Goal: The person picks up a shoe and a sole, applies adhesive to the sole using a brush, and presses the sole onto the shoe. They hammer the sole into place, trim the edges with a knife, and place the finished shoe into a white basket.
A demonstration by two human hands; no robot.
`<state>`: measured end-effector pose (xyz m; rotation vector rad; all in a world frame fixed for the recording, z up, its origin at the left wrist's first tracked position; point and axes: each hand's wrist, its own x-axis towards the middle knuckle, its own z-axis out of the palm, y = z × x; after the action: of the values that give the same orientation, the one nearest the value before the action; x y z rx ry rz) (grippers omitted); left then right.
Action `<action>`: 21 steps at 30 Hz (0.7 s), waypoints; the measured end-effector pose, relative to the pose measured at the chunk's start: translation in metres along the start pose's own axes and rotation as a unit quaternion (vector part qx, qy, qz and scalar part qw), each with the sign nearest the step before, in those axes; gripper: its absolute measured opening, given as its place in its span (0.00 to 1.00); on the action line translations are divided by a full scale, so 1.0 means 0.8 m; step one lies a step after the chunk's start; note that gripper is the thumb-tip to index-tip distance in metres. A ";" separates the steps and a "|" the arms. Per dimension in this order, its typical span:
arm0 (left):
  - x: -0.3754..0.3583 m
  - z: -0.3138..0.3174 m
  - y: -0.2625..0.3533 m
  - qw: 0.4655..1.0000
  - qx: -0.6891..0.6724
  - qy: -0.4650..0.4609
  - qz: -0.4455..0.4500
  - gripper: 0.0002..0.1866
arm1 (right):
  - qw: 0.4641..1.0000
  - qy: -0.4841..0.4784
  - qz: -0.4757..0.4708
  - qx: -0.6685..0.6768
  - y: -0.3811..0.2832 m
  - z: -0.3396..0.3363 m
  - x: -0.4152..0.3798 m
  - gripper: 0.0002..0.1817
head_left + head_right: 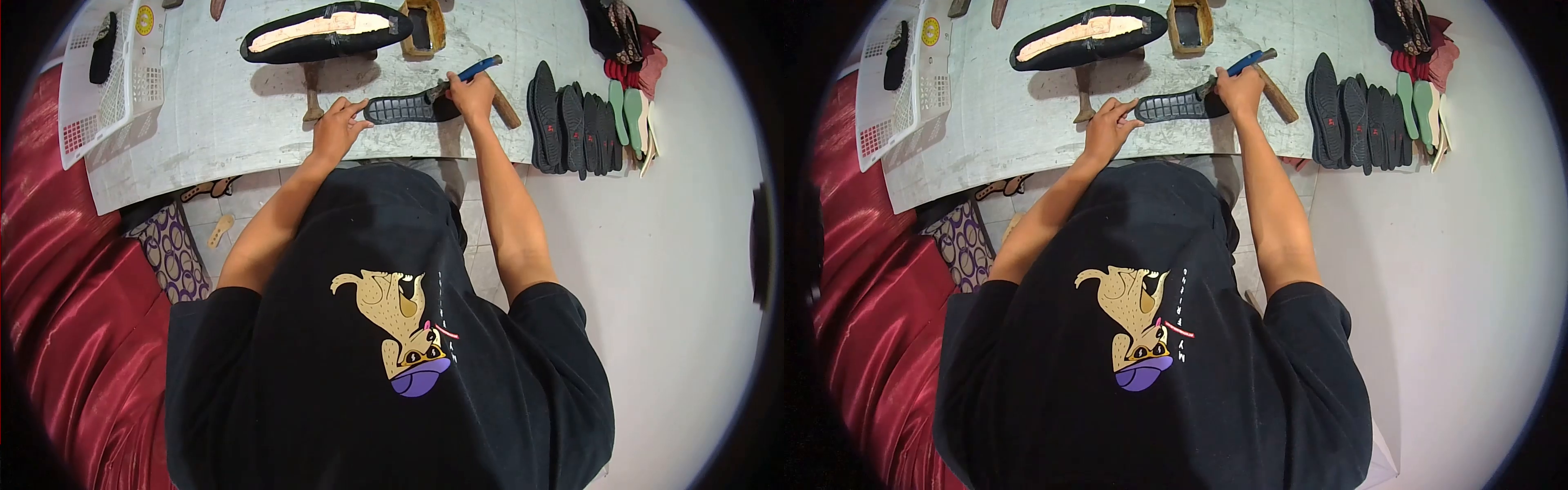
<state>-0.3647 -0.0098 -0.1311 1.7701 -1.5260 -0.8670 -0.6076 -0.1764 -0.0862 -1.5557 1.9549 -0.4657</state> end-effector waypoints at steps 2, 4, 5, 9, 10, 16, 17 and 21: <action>-0.004 -0.003 0.002 1.000 0.004 -0.003 -0.006 0.26 | 1.000 -0.016 0.024 -0.001 -0.004 -0.009 -0.016 0.18; 0.004 -0.001 0.003 1.000 0.004 0.002 -0.001 0.26 | 0.996 -0.068 0.039 -0.031 -0.005 -0.020 -0.014 0.18; 0.003 -0.002 0.003 1.000 -0.001 -0.003 0.001 0.26 | 0.996 -0.067 0.014 -0.051 0.008 -0.016 -0.011 0.18; 0.002 -0.001 0.000 1.000 -0.007 0.002 0.005 0.26 | 0.996 -0.045 0.052 0.048 0.021 -0.017 -0.015 0.19; 0.001 -0.001 0.001 1.000 -0.003 0.002 0.005 0.26 | 0.996 -0.049 0.053 0.047 0.030 -0.013 -0.010 0.19; 0.001 -0.001 0.000 1.000 -0.011 -0.002 0.000 0.27 | 0.991 -0.040 0.063 0.108 0.038 -0.007 -0.010 0.18; 0.002 -0.001 0.000 1.000 -0.012 -0.004 0.005 0.27 | 0.993 -0.043 0.073 0.088 0.030 -0.014 -0.021 0.18; 0.001 -0.004 0.006 1.000 -0.014 -0.009 -0.001 0.27 | 0.998 -0.047 0.048 0.018 0.052 -0.018 -0.038 0.18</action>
<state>-0.3649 -0.0111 -0.1254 1.7496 -1.5162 -0.9023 -0.6441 -0.1379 -0.0939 -1.4283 1.9279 -0.3787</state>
